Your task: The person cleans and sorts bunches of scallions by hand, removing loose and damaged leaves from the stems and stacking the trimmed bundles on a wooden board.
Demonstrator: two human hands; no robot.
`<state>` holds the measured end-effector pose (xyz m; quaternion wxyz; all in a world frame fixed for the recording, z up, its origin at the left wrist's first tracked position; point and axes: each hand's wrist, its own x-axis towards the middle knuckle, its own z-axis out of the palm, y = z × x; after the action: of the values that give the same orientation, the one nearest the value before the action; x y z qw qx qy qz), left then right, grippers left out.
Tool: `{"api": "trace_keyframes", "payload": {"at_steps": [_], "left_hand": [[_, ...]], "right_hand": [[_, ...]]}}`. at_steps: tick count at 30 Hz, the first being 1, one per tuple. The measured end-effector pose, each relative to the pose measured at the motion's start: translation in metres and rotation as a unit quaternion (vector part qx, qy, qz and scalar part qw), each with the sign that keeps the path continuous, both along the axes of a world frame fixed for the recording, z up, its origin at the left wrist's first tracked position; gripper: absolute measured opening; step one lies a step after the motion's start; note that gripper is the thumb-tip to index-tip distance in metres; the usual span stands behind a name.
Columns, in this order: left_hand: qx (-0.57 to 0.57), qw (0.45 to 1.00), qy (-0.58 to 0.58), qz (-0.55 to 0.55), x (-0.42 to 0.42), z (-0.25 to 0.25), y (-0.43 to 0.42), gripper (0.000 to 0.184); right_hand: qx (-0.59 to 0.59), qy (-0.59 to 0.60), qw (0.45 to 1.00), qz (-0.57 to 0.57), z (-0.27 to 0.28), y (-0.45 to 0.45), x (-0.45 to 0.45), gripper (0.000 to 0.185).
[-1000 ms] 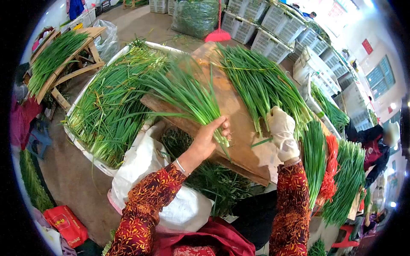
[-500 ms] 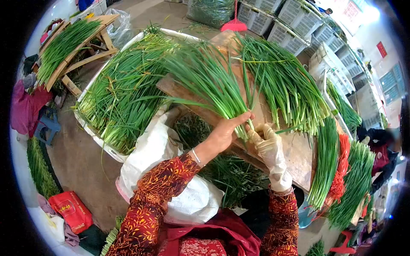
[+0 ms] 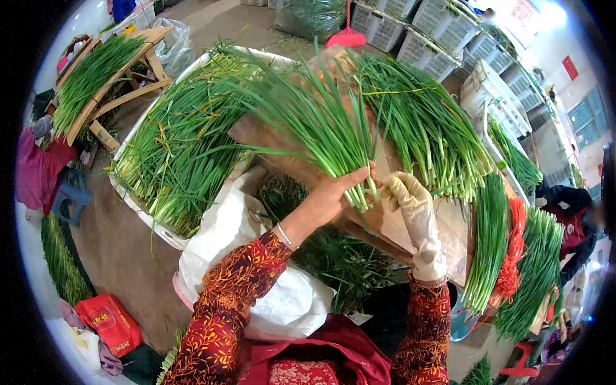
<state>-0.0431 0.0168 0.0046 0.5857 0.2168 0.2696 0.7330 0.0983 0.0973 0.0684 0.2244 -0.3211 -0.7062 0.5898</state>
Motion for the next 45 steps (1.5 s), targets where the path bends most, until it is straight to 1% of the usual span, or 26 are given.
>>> {"api": "trace_keyframes", "payload": {"at_steps": [3,4,9,11,13,15,17,19,20,21,23,24,25,26,27,29,32,33,35,37,39,40,41,42,43,45], "left_hand": [[0.036,0.999,0.007,0.001,0.001,0.004,0.000,0.030],[0.017,1.000,0.016,0.001,-0.001,0.005,-0.001,0.029],[0.032,0.998,0.027,-0.040,-0.001,0.002,-0.001,0.028],[0.036,0.998,0.031,-0.048,-0.001,0.002,-0.001,0.028],[-0.004,0.999,0.017,-0.045,-0.002,0.001,-0.002,0.028],[-0.005,0.999,0.013,-0.032,-0.002,0.002,-0.003,0.028],[-0.006,1.000,0.009,-0.023,-0.004,0.002,-0.002,0.027],[0.003,1.000,-0.022,0.003,-0.009,0.000,-0.001,0.029],[-0.042,0.997,-0.026,0.054,-0.011,0.007,0.001,0.029],[-0.042,0.997,-0.027,0.056,-0.018,0.007,0.001,0.029],[0.006,0.995,-0.004,0.103,-0.040,0.006,-0.005,0.026],[0.023,0.992,-0.011,0.120,-0.050,0.007,-0.006,0.022],[0.040,0.990,-0.019,0.134,-0.054,0.010,-0.007,0.018],[0.053,0.986,-0.045,0.153,-0.051,0.018,-0.007,0.020],[0.053,0.986,-0.047,0.152,-0.051,0.018,-0.007,0.020],[0.030,0.990,-0.026,0.138,-0.051,0.017,-0.009,0.017],[-0.002,0.992,-0.039,0.121,-0.040,0.012,-0.009,0.018],[-0.018,0.993,-0.042,0.113,-0.039,0.009,-0.007,0.018],[-0.024,0.993,-0.054,0.102,-0.037,0.007,-0.006,0.018],[-0.037,0.995,-0.055,0.069,-0.033,0.006,-0.007,0.018],[-0.026,0.996,-0.054,0.063,-0.028,0.006,-0.007,0.019],[-0.039,0.996,-0.057,0.058,-0.024,0.007,-0.006,0.018],[-0.052,0.995,-0.059,0.053,-0.019,0.008,-0.006,0.016],[-0.066,0.996,-0.044,0.044,-0.016,0.003,-0.005,0.024],[-0.065,0.996,-0.043,0.044,-0.013,0.002,-0.004,0.024],[-0.091,0.994,-0.022,0.049,-0.008,0.001,-0.002,0.026]], "right_hand": [[0.035,0.001,0.999,-0.008,0.002,0.006,-0.011,0.028],[0.043,0.001,0.999,-0.004,0.003,0.008,-0.012,0.028],[0.057,0.046,0.997,-0.013,0.000,0.008,-0.032,0.026],[-0.036,0.025,0.999,0.004,0.001,0.008,-0.036,0.024],[-0.005,0.045,0.999,-0.011,0.006,0.004,-0.038,0.021],[-0.067,0.101,0.992,-0.041,0.013,-0.001,-0.037,0.017],[-0.061,0.112,0.991,-0.047,0.010,0.000,-0.031,0.013],[-0.066,0.198,0.974,-0.094,0.013,-0.004,-0.024,0.013],[-0.070,0.223,0.968,-0.092,0.012,-0.004,-0.014,0.014],[-0.137,0.259,0.956,-0.033,0.012,-0.005,0.002,0.014],[-0.161,0.116,0.973,0.119,0.014,-0.020,0.030,0.018],[-0.139,-0.053,0.961,0.234,0.020,-0.023,0.031,0.021],[-0.113,-0.219,0.908,0.337,0.024,-0.026,0.032,0.025],[0.078,-0.330,0.873,0.349,0.020,-0.028,0.027,0.033],[0.219,-0.305,0.894,0.243,0.013,-0.030,0.028,0.036],[0.256,-0.341,0.903,0.056,0.019,-0.021,0.001,0.036],[0.324,-0.369,0.870,0.029,0.009,-0.003,-0.028,0.032],[0.324,-0.368,0.871,0.027,0.001,0.001,-0.032,0.032],[0.408,-0.414,0.813,0.033,-0.012,0.006,-0.038,0.032],[0.355,-0.377,0.855,0.004,-0.012,0.014,-0.033,0.029],[0.155,-0.238,0.959,-0.020,-0.005,0.017,-0.022,0.028],[0.157,-0.239,0.958,-0.020,-0.005,0.017,-0.018,0.028],[0.069,-0.164,0.984,-0.001,-0.005,0.016,-0.013,0.027],[-0.020,-0.086,0.996,0.019,-0.005,0.014,-0.009,0.026],[-0.019,-0.085,0.996,0.018,-0.006,0.012,-0.007,0.026],[-0.088,0.008,0.995,0.051,-0.008,0.005,-0.007,0.023]]}}
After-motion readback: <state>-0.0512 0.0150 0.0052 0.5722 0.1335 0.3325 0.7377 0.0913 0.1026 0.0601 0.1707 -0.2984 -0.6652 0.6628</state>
